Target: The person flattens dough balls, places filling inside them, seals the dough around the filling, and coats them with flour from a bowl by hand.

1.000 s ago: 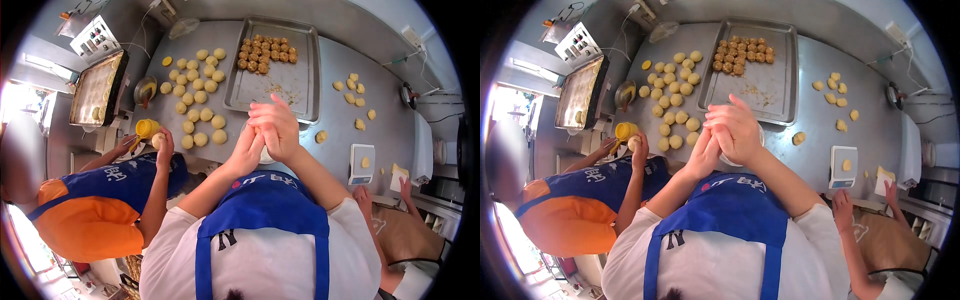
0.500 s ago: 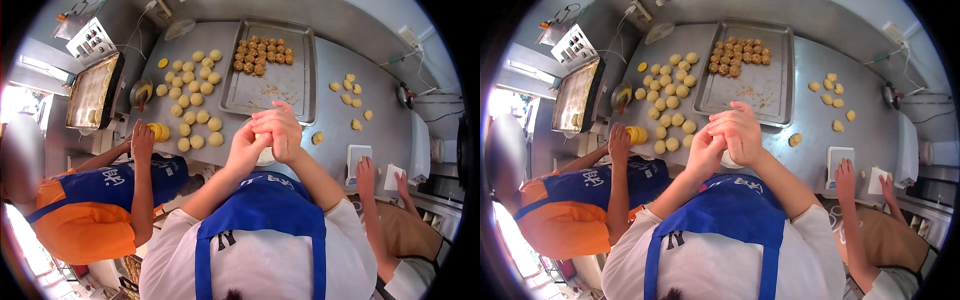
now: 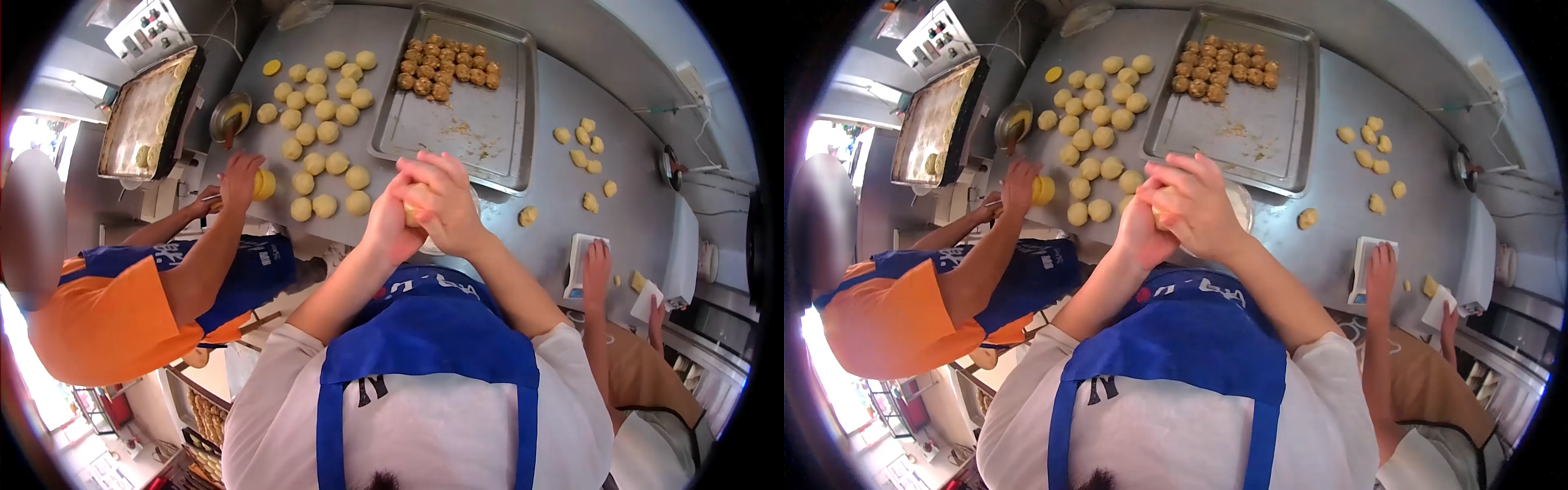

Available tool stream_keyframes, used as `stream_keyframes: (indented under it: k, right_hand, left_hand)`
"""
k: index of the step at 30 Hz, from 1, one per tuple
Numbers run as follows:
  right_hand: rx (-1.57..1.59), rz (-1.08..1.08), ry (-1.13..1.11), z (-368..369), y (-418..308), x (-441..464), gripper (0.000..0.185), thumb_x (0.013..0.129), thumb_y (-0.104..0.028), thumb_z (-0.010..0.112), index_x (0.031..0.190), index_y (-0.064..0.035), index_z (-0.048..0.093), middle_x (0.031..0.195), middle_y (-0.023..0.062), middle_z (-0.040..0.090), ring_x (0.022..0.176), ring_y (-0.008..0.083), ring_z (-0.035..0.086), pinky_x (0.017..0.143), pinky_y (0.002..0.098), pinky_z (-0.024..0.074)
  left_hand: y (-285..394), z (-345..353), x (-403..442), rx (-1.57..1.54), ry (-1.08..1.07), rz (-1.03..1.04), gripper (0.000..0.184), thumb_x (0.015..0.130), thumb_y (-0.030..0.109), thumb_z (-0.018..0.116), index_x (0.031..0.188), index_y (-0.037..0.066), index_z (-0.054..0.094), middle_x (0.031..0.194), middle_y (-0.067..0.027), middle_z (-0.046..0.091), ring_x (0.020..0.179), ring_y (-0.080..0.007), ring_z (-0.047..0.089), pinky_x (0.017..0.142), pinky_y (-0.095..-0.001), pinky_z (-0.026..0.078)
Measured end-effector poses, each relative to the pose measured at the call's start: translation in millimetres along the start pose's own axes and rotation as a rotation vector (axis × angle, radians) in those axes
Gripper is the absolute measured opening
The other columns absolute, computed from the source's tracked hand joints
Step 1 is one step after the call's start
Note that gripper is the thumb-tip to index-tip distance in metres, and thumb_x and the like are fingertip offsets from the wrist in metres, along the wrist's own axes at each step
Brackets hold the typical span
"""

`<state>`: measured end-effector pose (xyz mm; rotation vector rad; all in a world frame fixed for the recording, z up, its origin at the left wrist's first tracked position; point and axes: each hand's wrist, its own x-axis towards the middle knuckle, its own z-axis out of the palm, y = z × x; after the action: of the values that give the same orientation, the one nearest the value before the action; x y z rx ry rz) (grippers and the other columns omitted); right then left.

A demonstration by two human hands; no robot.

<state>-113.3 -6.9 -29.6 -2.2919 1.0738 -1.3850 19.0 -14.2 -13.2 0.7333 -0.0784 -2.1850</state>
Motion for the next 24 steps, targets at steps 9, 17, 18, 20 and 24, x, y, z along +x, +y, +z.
stream_keyframes:
  k: [9,17,18,20,24]
  right_hand:
    - [0.508,0.470,-0.182,59.7,20.7,-5.1,0.032,0.095,-0.019,0.056,0.124,-0.0134,0.068,0.145,0.0204,0.046,0.127,0.0372,0.050,0.106,0.0424,0.0415]
    - [-0.001,0.498,-0.198,90.6,47.2,-58.3,0.056,0.096,-0.030,0.055,0.143,-0.0001,0.044,0.148,0.0231,0.045,0.136,0.0383,0.043,0.114,0.0497,0.0289]
    - [-0.246,0.552,-0.265,77.3,49.5,-75.2,0.057,0.095,-0.031,0.056,0.142,0.0003,0.046,0.147,0.0216,0.045,0.136,0.0362,0.043,0.114,0.0509,0.0287]
    - [-0.499,0.611,-0.334,51.3,49.6,-110.8,0.058,0.094,-0.032,0.057,0.141,0.0007,0.047,0.147,0.0200,0.046,0.137,0.0341,0.043,0.115,0.0520,0.0285]
    - [-0.577,0.454,-0.568,18.1,40.6,-162.7,0.061,0.087,-0.035,0.066,0.135,0.0001,0.053,0.140,0.0171,0.054,0.134,0.0302,0.047,0.114,0.0528,0.0298]
  left_hand:
    - [18.7,-61.4,22.7,0.050,0.234,0.055,0.036,0.106,0.043,0.039,0.113,0.016,0.062,0.108,0.0003,0.065,0.103,-0.0169,0.063,0.087,-0.0336,0.052]
    - [88.8,-160.4,46.1,0.247,0.303,0.456,0.037,0.104,0.034,0.041,0.119,0.006,0.061,0.110,-0.0084,0.064,0.103,-0.0208,0.062,0.090,-0.0378,0.050]
    - [111.3,-177.6,47.4,0.416,0.417,0.644,0.040,0.103,0.035,0.043,0.123,0.004,0.059,0.117,-0.0113,0.061,0.108,-0.0231,0.059,0.095,-0.0395,0.047]
    - [142.5,-210.8,46.8,0.892,0.657,0.967,0.047,0.101,0.035,0.048,0.132,-0.001,0.052,0.131,-0.0194,0.051,0.122,-0.0307,0.050,0.105,-0.0432,0.039]
    - [154.4,-269.7,58.6,1.931,0.729,0.943,0.062,0.099,0.035,0.051,0.144,-0.005,0.035,0.149,-0.0323,0.029,0.139,-0.0451,0.028,0.116,-0.0494,0.024]
